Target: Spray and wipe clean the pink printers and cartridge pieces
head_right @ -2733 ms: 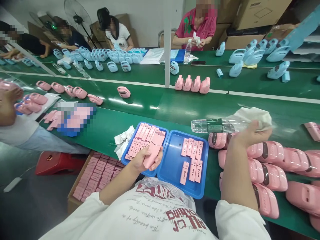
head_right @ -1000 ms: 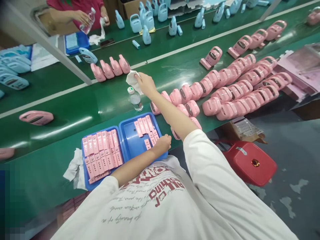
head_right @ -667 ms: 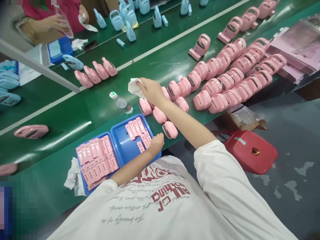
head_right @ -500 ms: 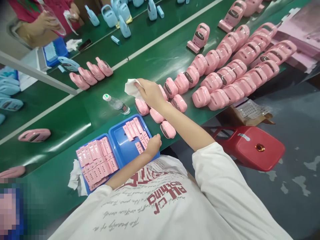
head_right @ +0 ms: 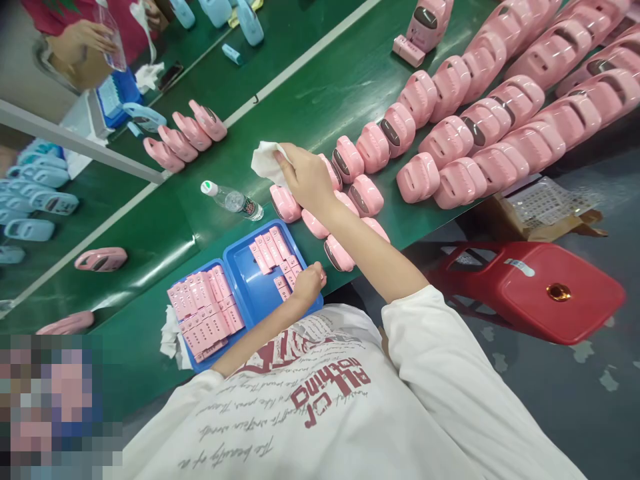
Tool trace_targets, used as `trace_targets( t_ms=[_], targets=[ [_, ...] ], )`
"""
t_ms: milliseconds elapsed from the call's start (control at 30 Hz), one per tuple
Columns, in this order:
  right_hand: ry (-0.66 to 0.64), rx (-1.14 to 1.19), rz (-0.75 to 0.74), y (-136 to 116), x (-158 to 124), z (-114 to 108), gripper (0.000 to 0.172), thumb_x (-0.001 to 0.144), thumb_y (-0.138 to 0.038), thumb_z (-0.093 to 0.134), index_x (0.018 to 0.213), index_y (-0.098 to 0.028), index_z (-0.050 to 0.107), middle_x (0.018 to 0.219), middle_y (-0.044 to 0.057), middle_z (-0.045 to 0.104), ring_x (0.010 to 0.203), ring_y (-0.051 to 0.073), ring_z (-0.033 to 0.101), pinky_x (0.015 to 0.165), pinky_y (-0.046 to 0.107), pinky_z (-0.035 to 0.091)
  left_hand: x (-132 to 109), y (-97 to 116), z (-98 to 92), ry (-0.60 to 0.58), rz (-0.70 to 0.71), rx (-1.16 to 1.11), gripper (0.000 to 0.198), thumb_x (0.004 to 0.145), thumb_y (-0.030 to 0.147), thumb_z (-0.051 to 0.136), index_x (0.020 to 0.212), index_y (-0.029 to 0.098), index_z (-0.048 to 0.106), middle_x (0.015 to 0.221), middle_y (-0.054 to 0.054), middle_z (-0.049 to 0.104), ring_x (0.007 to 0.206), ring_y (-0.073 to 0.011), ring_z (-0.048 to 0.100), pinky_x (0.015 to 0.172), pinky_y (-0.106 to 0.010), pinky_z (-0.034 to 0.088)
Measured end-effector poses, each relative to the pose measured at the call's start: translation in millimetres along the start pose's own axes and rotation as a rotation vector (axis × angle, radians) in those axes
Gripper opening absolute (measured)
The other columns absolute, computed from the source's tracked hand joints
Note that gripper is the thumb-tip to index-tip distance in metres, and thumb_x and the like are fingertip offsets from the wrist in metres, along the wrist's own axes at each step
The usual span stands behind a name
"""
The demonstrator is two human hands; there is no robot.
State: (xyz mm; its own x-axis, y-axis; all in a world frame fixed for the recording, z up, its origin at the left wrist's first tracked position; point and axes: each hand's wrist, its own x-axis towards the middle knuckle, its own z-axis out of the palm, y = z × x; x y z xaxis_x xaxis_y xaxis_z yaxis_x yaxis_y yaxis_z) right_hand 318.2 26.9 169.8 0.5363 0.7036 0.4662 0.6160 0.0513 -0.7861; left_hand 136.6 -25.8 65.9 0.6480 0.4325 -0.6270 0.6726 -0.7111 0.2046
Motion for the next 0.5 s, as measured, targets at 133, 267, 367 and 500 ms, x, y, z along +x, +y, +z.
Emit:
trace_targets(
  t_ms=[133,267,367,500],
  targets=[
    [0.024,0.032,0.01,5,-7,-5,0.051,0.099,-0.056,0.023,0.097,-0.022,0.062,0.085,0.004,0.067,0.084,0.02,0.063,0.077,0.034,0.05,3,-16,-12.9,0.03,0.006,-0.034,0.02,0.091,0.023,0.054,0.107,0.012,0.058,0.1,-0.011,0.069,0.092,-0.02,0.068,0.079,-0.028,0.05],
    [0.092,0.038,0.026,11,-15,-20,0.052,0.098,-0.058,0.025,0.093,-0.021,0.062,0.081,0.004,0.065,0.077,0.019,0.061,0.073,0.034,0.05,2,-29,-26.9,0.076,0.028,-0.018,0.023,0.093,0.028,0.052,0.111,0.016,0.06,0.112,-0.01,0.066,0.106,-0.0188,0.063,0.088,-0.026,0.049],
    [0.128,0.05,0.038,17,-19,-29,0.053,0.098,-0.058,0.024,0.09,-0.021,0.061,0.08,0.004,0.064,0.078,0.019,0.061,0.074,0.034,0.05,0,-25,-32.7,0.062,0.022,0.042,0.021,0.092,0.02,0.049,0.109,0.017,0.061,0.114,-0.01,0.065,0.106,-0.0197,0.064,0.088,-0.028,0.05],
    [0.146,0.058,0.014,22,-26,-36,0.053,0.099,-0.057,0.024,0.091,-0.02,0.061,0.08,0.004,0.065,0.077,0.018,0.062,0.073,0.033,0.049,5,-6,-29.5,0.019,-0.012,0.135,0.022,0.091,0.015,0.048,0.109,0.013,0.06,0.106,-0.014,0.067,0.097,-0.024,0.068,0.08,-0.033,0.053]
  ],
)
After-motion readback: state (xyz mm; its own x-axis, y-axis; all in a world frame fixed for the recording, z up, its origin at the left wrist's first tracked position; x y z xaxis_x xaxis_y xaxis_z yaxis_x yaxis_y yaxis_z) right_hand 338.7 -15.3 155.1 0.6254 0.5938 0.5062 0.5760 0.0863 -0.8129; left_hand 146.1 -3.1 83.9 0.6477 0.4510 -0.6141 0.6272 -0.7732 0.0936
